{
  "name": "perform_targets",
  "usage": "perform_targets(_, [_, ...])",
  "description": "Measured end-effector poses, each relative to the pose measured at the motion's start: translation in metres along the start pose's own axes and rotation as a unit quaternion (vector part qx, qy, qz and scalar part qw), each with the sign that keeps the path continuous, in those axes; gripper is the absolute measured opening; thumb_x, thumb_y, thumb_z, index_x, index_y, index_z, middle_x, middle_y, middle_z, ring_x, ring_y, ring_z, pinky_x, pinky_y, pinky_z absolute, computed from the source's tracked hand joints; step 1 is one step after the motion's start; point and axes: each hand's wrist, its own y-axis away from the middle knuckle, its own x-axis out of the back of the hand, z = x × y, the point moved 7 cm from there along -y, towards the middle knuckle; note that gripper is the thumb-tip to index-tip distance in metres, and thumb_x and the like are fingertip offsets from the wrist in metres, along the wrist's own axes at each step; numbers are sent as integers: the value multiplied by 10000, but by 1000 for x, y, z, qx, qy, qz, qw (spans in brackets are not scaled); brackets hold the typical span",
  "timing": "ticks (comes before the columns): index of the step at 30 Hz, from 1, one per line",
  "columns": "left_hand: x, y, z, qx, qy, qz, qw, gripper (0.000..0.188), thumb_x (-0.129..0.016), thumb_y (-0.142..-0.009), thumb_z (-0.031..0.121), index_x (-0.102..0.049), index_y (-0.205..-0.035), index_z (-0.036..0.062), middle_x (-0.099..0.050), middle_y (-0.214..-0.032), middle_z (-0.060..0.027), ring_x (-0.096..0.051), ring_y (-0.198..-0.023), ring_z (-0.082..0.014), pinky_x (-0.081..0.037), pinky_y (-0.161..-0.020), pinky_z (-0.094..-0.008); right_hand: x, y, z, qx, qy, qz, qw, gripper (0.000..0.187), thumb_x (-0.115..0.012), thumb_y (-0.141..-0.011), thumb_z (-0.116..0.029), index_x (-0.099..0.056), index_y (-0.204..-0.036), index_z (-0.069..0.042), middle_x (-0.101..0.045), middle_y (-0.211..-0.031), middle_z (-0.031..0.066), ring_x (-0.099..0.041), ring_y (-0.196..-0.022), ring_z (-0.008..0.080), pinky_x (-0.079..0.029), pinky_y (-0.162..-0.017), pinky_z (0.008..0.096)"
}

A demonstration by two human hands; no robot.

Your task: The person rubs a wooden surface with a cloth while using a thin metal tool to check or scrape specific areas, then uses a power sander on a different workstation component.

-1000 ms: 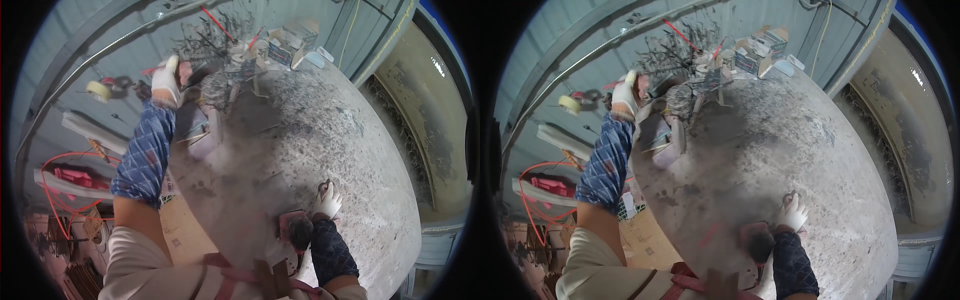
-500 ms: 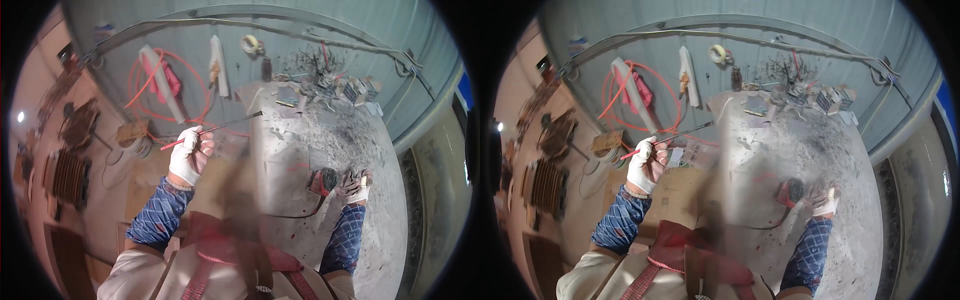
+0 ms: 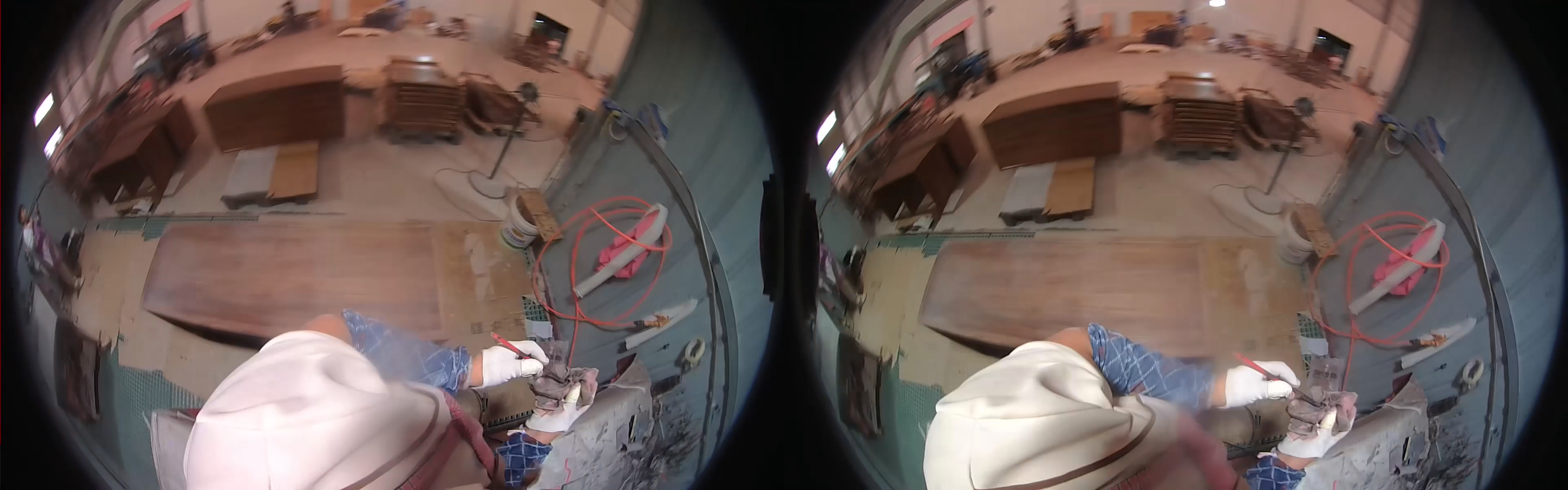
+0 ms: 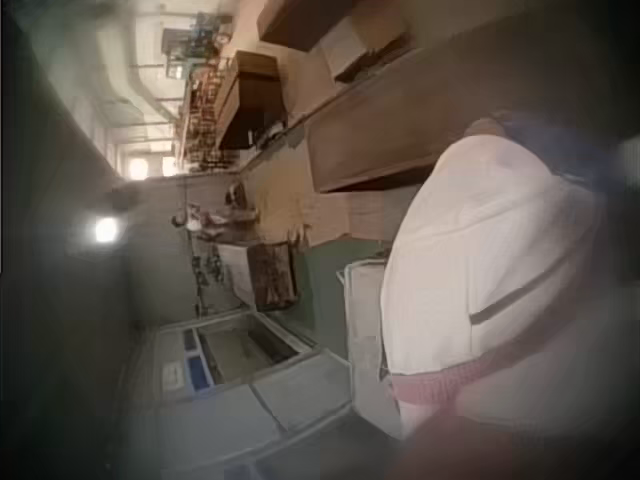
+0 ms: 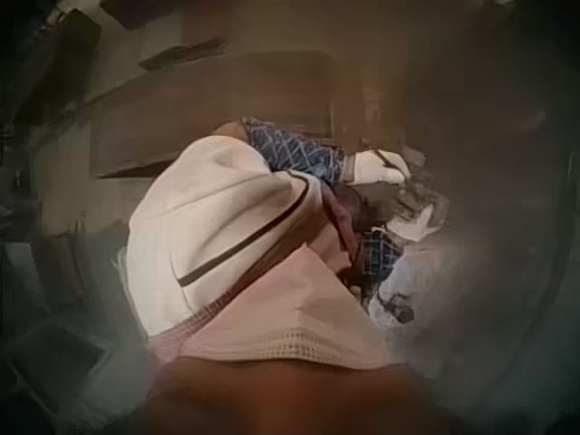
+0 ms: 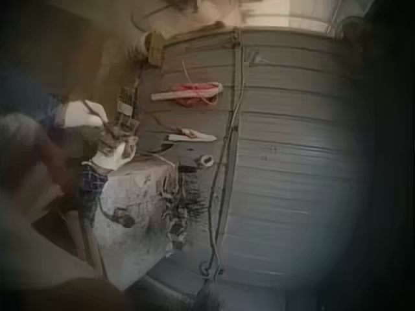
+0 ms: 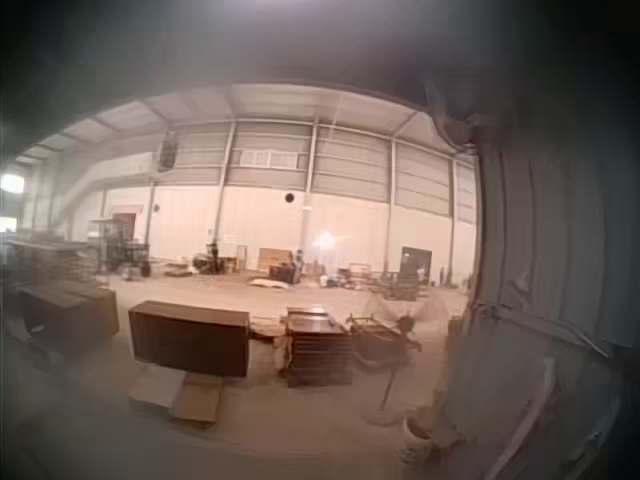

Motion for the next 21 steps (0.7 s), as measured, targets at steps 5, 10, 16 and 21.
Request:
perform_targets(5, [84,33,9,7,-1,94,996,242,-607,-923,197,-626,-1089,23,-651,-939,-46,-595,-902,-125,-474,-806,-278,-62,30,75,-58,92,-17,994,505,-565,-910,-100,-358,-1369,-72,-552,-1138,166,-635,-857,294,-566,-700,403])
perform_targets(10, [167,99,31,14,-21,156,987,234,-581,-935,209,-619,-1057,13,-640,-921,-55,-600,-901,-145,-472,-816,-293,-93,64,146,-174,84,-75,978,484,-577,-898,-97,-385,-1342,-116,-560,-1020,127,-610,-649,256,-513,-475,351])
perform_targets(16, [271,225,71,-25,126,256,958,213,-585,-947,190,-577,-1070,16,-641,-937,-72,-615,-898,-162,-483,-849,-307,-122,127,213,-214,174,-54,960,551,-583,-874,18,-409,-1363,-170,-572,-1138,114,-614,-771,228,-551,-629,340])
perform_targets(21, [361,369,118,-33,183,367,912,223,-605,-901,85,-541,-1103,15,-648,-963,-94,-624,-893,-182,-496,-838,-323,-228,244,262,-294,222,-155,917,498,-587,-866,20,-428,-1319,-108,-602,-1091,116,-621,-810,214,-548,-655,323])
